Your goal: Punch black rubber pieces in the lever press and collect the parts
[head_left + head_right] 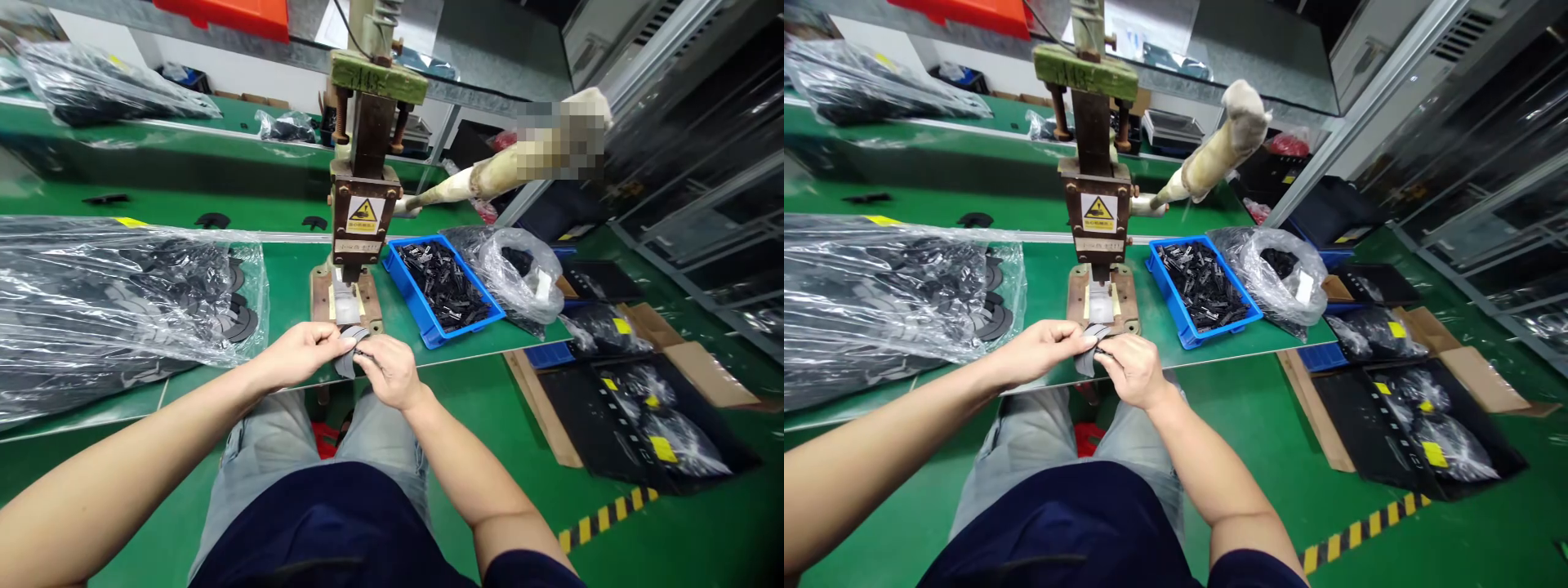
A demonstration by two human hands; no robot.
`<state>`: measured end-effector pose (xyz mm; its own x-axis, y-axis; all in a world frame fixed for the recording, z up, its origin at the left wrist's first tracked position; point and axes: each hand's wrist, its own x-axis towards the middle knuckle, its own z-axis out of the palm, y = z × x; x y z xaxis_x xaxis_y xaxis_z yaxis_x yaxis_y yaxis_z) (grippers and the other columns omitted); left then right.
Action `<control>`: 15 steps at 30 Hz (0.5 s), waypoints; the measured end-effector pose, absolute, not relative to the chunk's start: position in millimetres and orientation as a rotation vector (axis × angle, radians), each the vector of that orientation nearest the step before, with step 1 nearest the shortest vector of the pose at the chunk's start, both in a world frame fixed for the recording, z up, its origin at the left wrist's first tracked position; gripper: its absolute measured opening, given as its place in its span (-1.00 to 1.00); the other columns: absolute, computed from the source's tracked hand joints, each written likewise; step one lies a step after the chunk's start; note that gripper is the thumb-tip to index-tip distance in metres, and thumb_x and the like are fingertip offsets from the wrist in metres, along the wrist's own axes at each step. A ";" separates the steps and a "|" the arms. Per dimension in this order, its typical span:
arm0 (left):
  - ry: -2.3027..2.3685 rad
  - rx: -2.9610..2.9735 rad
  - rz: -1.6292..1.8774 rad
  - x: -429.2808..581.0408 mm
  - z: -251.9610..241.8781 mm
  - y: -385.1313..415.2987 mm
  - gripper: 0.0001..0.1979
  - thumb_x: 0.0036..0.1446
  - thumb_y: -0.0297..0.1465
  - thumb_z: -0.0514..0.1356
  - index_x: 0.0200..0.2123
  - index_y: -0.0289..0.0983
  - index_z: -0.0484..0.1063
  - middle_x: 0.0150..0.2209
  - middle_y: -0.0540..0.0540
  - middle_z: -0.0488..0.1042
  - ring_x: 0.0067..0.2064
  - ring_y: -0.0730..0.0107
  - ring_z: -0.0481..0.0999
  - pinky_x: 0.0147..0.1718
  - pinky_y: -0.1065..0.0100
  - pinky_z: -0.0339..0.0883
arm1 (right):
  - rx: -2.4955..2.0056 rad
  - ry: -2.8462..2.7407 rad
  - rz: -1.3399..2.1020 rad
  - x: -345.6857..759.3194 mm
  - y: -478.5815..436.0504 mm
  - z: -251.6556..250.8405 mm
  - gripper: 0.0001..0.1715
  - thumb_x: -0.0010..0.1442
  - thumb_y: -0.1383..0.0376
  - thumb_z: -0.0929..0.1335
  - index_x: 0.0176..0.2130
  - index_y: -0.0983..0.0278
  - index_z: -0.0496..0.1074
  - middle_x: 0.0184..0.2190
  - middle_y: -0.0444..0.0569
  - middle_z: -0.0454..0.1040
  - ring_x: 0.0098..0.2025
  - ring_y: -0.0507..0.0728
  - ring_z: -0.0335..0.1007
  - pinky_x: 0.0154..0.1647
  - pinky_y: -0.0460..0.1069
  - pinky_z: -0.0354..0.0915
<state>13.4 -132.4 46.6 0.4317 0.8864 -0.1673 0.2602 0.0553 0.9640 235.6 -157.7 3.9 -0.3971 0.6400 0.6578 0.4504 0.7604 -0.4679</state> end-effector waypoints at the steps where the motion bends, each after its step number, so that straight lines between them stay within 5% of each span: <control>1: 1.078 1.462 0.703 14.0 46.0 -133.1 -0.46 0.13 0.08 0.40 -0.48 -0.23 0.32 -0.51 0.09 0.22 -0.44 0.47 0.17 -0.45 0.38 0.06 | -0.816 -2.041 0.287 236.2 -157.6 3.7 -0.87 0.42 0.30 0.38 -0.07 0.25 0.54 -0.24 0.05 0.69 -0.23 0.12 0.60 -0.14 0.08 0.55; 6: 0.955 1.161 0.737 15.6 42.4 -137.4 -0.47 0.08 0.03 0.47 -0.12 -0.24 0.48 -0.22 -0.07 0.56 -0.21 0.33 0.54 -0.22 0.30 0.45 | -0.810 -2.003 0.387 243.3 -157.0 3.5 -0.85 0.42 0.26 0.38 -0.08 0.24 0.56 -0.24 0.04 0.68 -0.20 0.12 0.60 -0.10 0.08 0.56; 11: 0.851 1.126 0.668 16.5 36.4 -138.6 -0.54 0.11 0.00 0.46 -0.31 -0.26 0.44 -0.42 0.03 0.49 -0.44 0.42 0.49 -0.41 0.34 0.43 | -0.912 -1.932 0.673 252.4 -157.6 0.6 -0.74 0.45 0.16 0.36 -0.05 0.23 0.60 -0.20 0.03 0.68 -0.15 0.11 0.61 -0.01 0.07 0.54; 15: 0.881 1.158 0.728 19.3 32.0 -138.5 -0.54 0.11 -0.02 0.46 -0.35 -0.27 0.43 -0.41 0.03 0.50 -0.44 0.47 0.46 -0.43 0.37 0.43 | -1.043 -1.677 1.105 253.7 -157.9 -4.9 -0.61 0.44 0.01 0.36 -0.03 0.24 0.59 -0.22 -0.01 0.69 -0.19 0.08 0.66 -0.08 0.02 0.57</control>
